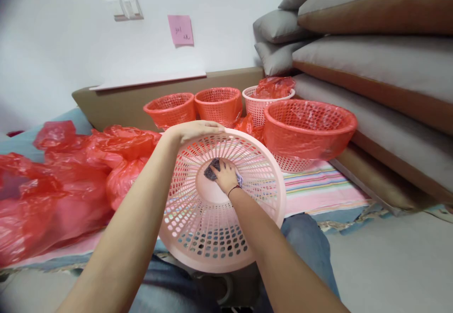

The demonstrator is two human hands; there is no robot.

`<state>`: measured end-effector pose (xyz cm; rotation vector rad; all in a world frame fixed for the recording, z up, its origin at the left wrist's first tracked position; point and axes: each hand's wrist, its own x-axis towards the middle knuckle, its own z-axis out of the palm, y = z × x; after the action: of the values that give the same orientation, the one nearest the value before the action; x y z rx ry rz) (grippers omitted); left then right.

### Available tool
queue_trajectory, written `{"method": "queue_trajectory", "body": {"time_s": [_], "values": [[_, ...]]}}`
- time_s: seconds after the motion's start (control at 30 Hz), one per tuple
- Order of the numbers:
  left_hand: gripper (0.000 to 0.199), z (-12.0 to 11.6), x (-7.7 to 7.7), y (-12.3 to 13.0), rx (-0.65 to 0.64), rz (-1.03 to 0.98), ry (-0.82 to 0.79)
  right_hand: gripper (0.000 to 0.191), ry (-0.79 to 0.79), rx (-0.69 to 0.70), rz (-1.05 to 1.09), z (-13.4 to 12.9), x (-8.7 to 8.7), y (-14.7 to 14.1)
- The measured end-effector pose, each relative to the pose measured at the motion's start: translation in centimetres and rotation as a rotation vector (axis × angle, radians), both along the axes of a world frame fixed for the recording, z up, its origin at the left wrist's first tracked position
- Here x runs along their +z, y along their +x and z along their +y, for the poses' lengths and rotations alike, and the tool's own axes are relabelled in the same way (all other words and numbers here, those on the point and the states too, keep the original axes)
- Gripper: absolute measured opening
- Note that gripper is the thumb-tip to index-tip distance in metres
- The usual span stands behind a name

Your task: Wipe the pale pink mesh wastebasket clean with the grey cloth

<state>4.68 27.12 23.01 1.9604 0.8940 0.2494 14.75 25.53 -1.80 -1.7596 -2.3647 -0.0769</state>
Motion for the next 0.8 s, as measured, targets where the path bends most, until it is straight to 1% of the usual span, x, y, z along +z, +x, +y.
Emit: {"method": "queue_trajectory", "body": {"time_s": [0.07, 0.2, 0.23, 0.4, 0.53, 0.6, 0.67, 0.73, 0.8], "values": [[0.042, 0.0, -0.1, -0.3, 0.004, -0.006, 0.017, 0.06, 0.017, -0.018, 0.001, 0.1, 0.1, 0.3], [0.042, 0.4, -0.5, -0.5, 0.002, -0.025, 0.025, 0.073, 0.013, 0.082, -0.027, 0.3, 0.6, 1.2], [0.042, 0.5, -0.6, -0.5, -0.005, -0.035, 0.026, 0.074, 0.009, 0.106, -0.036, 0.4, 0.8, 1.5], [0.037, 1.5, -1.2, 0.1, -0.025, -0.046, 0.005, 0.059, 0.009, 0.204, -0.079, 1.0, 1.5, 2.8], [0.036, 2.1, -1.4, 0.6, -0.047, -0.055, 0.009, 0.061, 0.027, 0.262, -0.114, 1.2, 2.0, 2.9], [0.036, 2.2, -1.4, 0.8, -0.062, -0.043, 0.043, 0.051, 0.026, 0.307, -0.128, 1.3, 2.1, 2.6], [0.037, 2.3, -1.4, 0.9, -0.074, -0.037, 0.063, 0.038, -0.007, 0.362, -0.143, 1.4, 2.2, 2.3], [0.038, 2.3, -1.4, 0.9, -0.085, -0.036, 0.063, 0.033, -0.068, 0.399, -0.157, 1.4, 2.0, 2.2], [0.039, 2.4, -1.4, 0.9, -0.093, -0.033, 0.07, 0.031, -0.131, 0.404, -0.164, 1.5, 1.8, 2.2]]}}
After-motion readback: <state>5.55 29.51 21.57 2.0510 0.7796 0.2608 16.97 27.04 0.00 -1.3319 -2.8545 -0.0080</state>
